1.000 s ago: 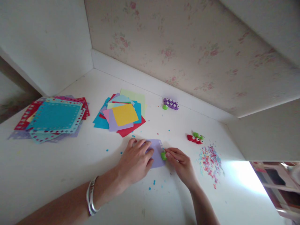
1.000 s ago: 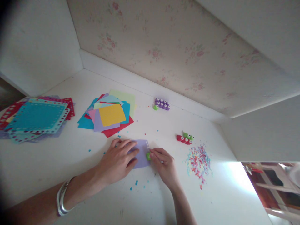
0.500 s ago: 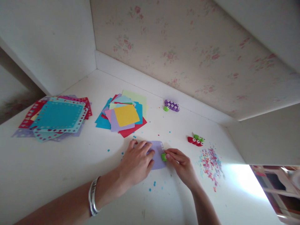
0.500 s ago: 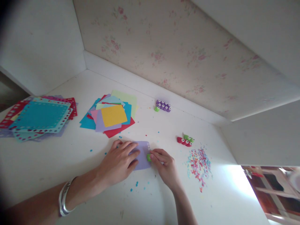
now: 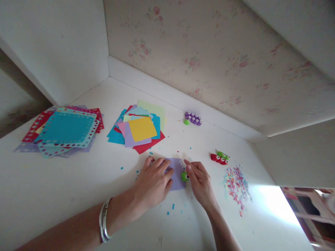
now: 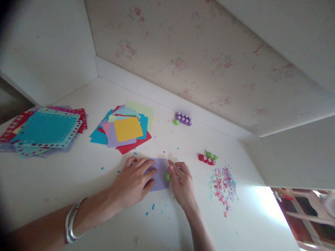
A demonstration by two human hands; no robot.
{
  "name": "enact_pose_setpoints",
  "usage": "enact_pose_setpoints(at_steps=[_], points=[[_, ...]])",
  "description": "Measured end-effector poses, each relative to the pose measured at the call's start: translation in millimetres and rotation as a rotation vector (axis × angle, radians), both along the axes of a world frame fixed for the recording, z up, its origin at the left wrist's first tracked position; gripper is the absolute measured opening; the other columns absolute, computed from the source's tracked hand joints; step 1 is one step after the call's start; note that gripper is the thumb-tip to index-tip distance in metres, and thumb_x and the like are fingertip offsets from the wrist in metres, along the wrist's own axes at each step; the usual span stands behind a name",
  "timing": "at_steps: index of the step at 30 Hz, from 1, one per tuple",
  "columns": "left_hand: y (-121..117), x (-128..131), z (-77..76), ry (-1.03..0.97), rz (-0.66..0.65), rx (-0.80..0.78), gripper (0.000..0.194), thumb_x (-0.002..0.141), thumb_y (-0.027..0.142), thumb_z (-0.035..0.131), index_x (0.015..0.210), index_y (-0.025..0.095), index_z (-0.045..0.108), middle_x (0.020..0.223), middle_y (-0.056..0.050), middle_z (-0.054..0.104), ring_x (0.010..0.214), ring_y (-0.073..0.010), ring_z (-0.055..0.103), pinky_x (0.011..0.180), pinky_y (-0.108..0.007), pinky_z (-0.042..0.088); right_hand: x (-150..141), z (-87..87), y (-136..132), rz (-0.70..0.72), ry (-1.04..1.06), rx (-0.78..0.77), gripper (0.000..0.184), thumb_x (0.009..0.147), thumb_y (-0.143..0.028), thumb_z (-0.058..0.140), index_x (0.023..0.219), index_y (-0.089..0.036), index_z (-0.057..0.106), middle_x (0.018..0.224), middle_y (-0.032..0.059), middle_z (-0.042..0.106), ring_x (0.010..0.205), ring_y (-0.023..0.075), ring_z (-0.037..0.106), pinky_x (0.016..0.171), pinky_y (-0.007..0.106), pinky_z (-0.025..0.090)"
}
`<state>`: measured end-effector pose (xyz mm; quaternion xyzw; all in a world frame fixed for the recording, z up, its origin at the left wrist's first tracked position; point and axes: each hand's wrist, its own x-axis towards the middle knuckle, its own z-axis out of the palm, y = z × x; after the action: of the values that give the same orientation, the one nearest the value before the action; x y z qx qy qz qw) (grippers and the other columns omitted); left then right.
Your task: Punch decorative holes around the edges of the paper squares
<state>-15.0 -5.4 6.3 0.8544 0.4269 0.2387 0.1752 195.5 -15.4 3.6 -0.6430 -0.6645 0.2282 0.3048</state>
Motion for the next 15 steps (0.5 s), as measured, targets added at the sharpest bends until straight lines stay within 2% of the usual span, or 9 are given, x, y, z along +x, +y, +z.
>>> enact_pose_setpoints(at_steps=[15], points=[[1.2, 0.0, 1.3, -0.004, 0.004, -0.031, 0.015, 0.093, 0.026, 0.055, 0.103, 0.021, 0.066, 0.120, -0.008, 0.063, 0.115, -0.0291, 0.054, 0.097, -0.052, 0.032, 8.6, -5.8, -13.9, -0.052, 0.030, -0.026, 0.037, 0.099, -0.043, 0.049, 0.121, -0.020, 0.070, 0.093, 0.0066, 0.061, 0.085, 0.0187, 0.060, 0.074, 0.031, 0.048]])
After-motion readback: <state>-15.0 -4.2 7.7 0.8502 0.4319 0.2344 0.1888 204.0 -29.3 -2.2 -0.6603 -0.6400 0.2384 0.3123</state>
